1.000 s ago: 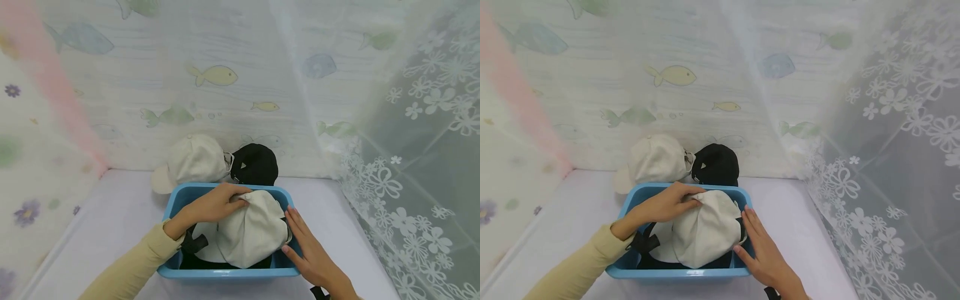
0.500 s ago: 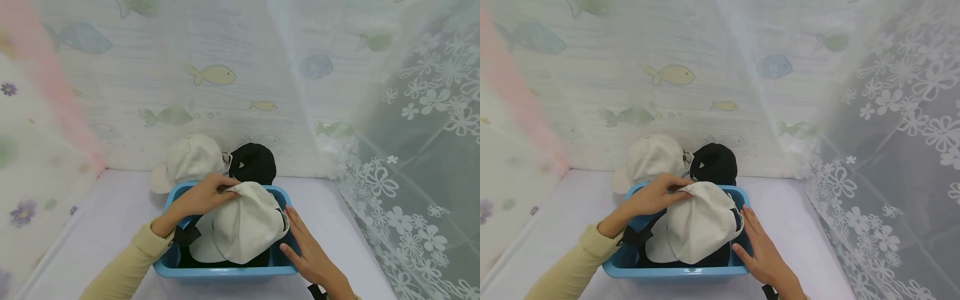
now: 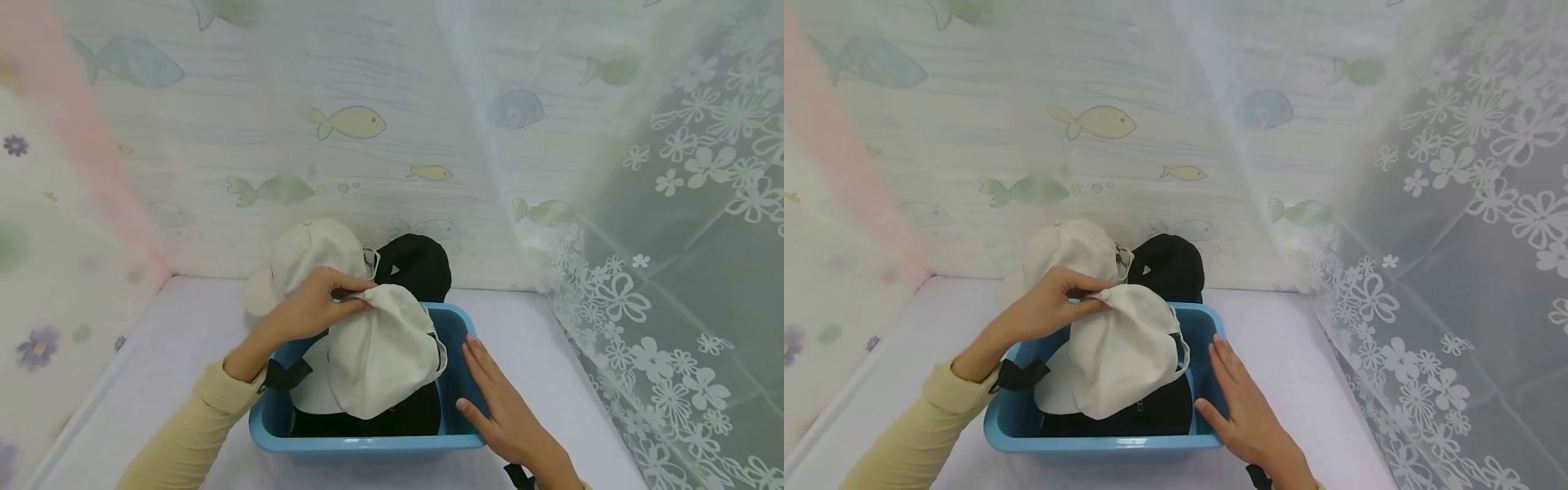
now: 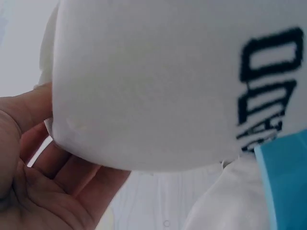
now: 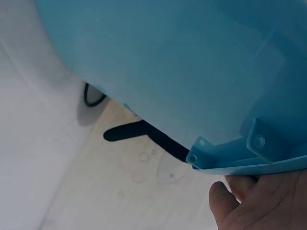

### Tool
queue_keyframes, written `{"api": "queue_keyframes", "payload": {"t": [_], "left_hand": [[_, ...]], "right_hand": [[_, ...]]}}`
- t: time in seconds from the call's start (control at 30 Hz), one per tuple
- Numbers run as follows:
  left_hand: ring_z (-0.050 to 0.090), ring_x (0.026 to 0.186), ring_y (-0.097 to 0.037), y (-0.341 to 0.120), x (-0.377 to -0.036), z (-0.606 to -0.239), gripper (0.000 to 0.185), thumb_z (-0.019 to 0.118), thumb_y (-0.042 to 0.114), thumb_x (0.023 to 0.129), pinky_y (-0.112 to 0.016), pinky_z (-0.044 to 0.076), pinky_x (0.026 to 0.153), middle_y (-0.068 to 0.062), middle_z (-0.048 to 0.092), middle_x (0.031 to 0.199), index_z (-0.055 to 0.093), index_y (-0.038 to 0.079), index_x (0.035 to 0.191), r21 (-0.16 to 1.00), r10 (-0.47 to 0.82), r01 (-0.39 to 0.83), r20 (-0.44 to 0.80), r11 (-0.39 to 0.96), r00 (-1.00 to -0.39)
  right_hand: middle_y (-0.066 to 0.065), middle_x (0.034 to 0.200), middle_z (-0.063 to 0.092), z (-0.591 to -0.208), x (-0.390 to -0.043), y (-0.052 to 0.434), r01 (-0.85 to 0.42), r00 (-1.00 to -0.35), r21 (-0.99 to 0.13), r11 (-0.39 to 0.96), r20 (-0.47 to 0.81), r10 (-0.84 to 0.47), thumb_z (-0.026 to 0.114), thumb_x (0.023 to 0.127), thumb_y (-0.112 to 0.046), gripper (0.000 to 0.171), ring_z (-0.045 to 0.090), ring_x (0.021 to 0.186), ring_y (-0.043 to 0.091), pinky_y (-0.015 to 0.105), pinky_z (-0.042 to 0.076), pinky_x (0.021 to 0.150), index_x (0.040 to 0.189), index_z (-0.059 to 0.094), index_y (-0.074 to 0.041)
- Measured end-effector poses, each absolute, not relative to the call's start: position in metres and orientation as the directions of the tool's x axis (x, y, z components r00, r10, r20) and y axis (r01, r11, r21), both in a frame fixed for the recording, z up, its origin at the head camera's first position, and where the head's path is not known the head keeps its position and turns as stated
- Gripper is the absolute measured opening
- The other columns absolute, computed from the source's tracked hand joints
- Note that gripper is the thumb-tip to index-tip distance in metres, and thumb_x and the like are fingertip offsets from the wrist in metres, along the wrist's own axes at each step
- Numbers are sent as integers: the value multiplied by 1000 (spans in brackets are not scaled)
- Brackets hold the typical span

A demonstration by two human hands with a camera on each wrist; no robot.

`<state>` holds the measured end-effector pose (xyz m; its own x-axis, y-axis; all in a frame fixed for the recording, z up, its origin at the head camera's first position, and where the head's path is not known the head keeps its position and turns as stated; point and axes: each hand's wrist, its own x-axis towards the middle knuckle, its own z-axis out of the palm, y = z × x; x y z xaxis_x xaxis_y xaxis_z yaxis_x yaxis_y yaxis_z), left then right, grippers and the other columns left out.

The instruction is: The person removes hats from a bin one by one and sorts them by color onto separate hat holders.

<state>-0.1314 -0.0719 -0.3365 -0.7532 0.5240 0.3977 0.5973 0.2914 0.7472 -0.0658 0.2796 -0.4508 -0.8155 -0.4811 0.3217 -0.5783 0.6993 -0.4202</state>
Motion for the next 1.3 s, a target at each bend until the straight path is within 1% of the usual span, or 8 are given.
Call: {"api": "queue_keyframes", "payload": {"t": [0.2,0.37,0.5,0.7,0.87,1.03,1.2,1.3], "left_hand": [[71,99,-16,-77,-130,-326,31,71,-1,93,-28,60,85,-10,74,117,72,0,124,730,552,607,380,314,-742],[70,97,-16,-82,-127,-315,31,73,-1,92,-29,60,83,-9,75,115,73,0,123,703,532,627,408,336,-742],[70,97,-17,-88,-125,-309,32,72,-1,92,-31,60,84,-7,76,115,73,3,124,708,512,619,412,341,-753],[69,99,-17,-95,-121,-301,33,71,-2,93,-29,59,85,-7,75,115,73,4,126,711,494,613,418,344,-762],[69,97,-17,-105,-120,-289,34,71,-3,93,-28,59,83,-7,75,113,73,4,125,681,477,642,459,352,-750],[69,97,-12,-112,-120,-274,31,70,-4,93,-24,59,81,-10,75,115,74,3,123,626,461,687,519,369,-720],[68,101,-2,-122,-119,-259,31,70,-5,92,-17,57,78,-11,75,116,75,4,122,572,428,710,566,411,-704],[67,103,3,-130,-120,-253,32,70,-8,91,-15,56,79,-13,75,115,75,2,120,552,401,720,598,421,-694]], "right_hand": [[12,169,21,-450,-65,280,-576,-817,-403,711,318,-481,61,99,-32,76,19,156,32,10,-3,119,162,25,-7],[11,169,22,-448,-65,280,-571,-820,-366,735,295,-491,60,99,-36,77,21,155,34,12,-7,120,161,27,-5],[12,169,22,-447,-67,279,-579,-814,-340,741,287,-505,60,99,-37,77,22,155,34,14,-11,120,160,28,-2],[13,169,22,-446,-66,278,-574,-818,-347,742,273,-506,59,100,-38,76,21,155,35,13,-12,119,160,28,-2],[15,168,22,-445,-66,278,-587,-809,-341,734,288,-513,58,101,-36,75,21,154,36,13,-12,119,160,28,0],[13,169,22,-446,-66,278,-574,-818,-375,727,292,-495,58,101,-36,74,20,155,35,12,-11,118,160,28,-2],[12,169,21,-448,-67,277,-568,-823,-404,718,288,-489,58,101,-35,74,17,157,32,11,-11,118,161,27,-4],[13,169,22,-450,-66,278,-569,-822,-406,715,297,-486,58,101,-34,74,18,156,34,11,-11,118,160,27,-3]]}}
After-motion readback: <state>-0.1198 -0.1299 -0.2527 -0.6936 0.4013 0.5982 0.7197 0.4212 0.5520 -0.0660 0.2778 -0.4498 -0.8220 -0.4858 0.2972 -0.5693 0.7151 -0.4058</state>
